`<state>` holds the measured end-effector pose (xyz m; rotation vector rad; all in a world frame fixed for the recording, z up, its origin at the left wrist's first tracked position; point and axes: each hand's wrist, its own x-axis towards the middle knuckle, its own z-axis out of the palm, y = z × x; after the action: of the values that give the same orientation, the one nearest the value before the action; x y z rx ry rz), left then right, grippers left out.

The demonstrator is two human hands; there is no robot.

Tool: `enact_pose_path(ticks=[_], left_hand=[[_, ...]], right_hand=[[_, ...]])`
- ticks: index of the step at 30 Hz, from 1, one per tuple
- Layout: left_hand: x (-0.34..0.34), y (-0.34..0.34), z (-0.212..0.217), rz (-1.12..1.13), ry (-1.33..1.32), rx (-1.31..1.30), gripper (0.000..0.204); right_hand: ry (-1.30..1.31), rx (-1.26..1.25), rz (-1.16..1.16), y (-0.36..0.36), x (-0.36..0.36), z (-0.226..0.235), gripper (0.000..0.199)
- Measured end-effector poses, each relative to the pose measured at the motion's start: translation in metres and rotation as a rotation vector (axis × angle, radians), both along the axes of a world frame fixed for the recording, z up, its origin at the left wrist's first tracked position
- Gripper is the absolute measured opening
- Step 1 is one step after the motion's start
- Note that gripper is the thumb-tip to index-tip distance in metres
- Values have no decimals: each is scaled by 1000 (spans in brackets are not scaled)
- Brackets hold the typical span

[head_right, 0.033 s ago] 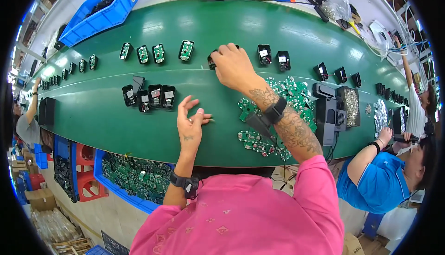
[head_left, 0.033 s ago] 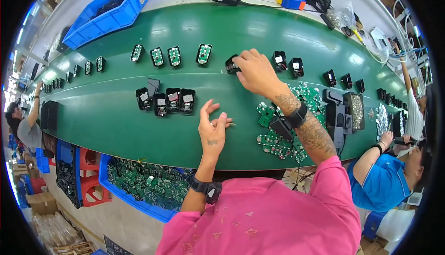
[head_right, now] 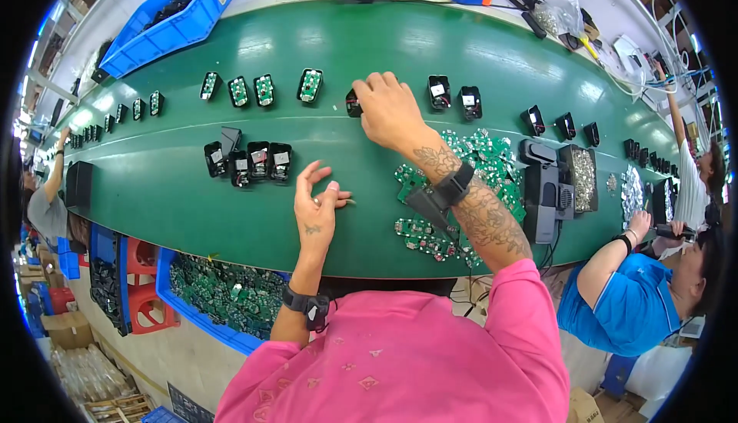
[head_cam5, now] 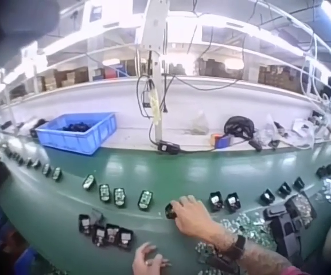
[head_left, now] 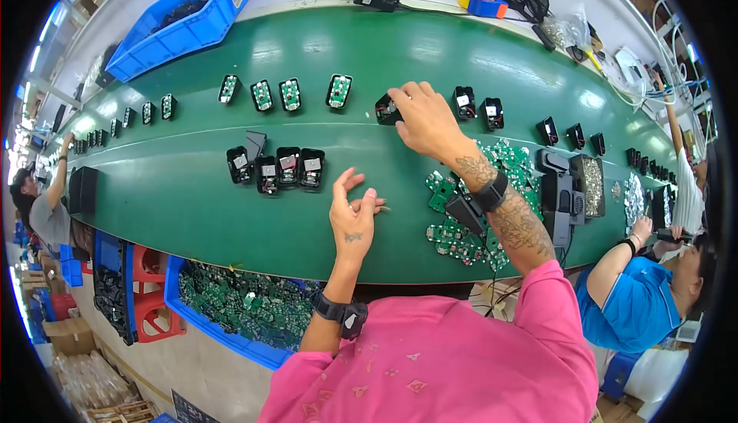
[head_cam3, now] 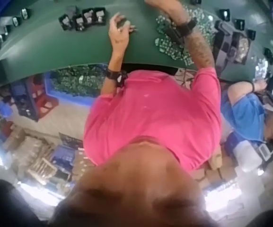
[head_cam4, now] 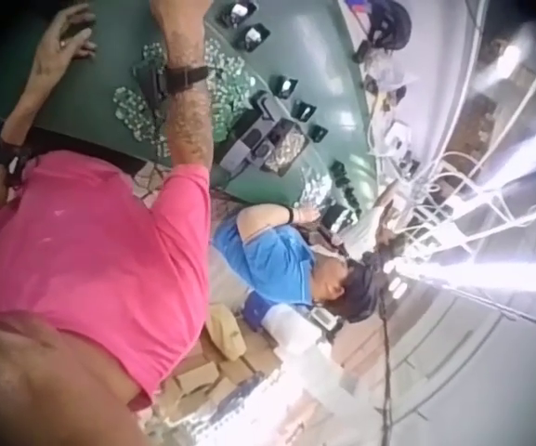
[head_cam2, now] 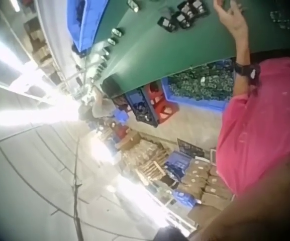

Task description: Assembling electronic circuit boards into plastic housings on a production line.

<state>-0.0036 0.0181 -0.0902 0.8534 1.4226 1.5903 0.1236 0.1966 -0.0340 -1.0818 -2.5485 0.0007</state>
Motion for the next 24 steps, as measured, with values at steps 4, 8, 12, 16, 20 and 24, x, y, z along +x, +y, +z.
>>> enact_pose_path(ticks=[4, 8, 12, 16, 20, 24], left_hand=[[3, -13, -3, -61, 56, -58, 43], [3, -18, -2, -77, 52, -74, 40], [-2, -19, -1, -84, 35, -84, 47], [-6, -29, 27, -137, 36, -12, 80], [-4, -26, 19, -379, 162, 202, 83], [-3, -35, 24, -462, -180, 67, 56]], right_hand=[[88, -141, -148, 12, -9, -17, 52], [32, -262, -194, 32, -18, -15, 41], [258, -303, -216, 38, -16, -5, 20], [261, -445, 209, -24, 1, 25, 23], [323, -555, 341, -98, 32, 33, 20], [175, -526, 72, -141, 80, 24, 29]])
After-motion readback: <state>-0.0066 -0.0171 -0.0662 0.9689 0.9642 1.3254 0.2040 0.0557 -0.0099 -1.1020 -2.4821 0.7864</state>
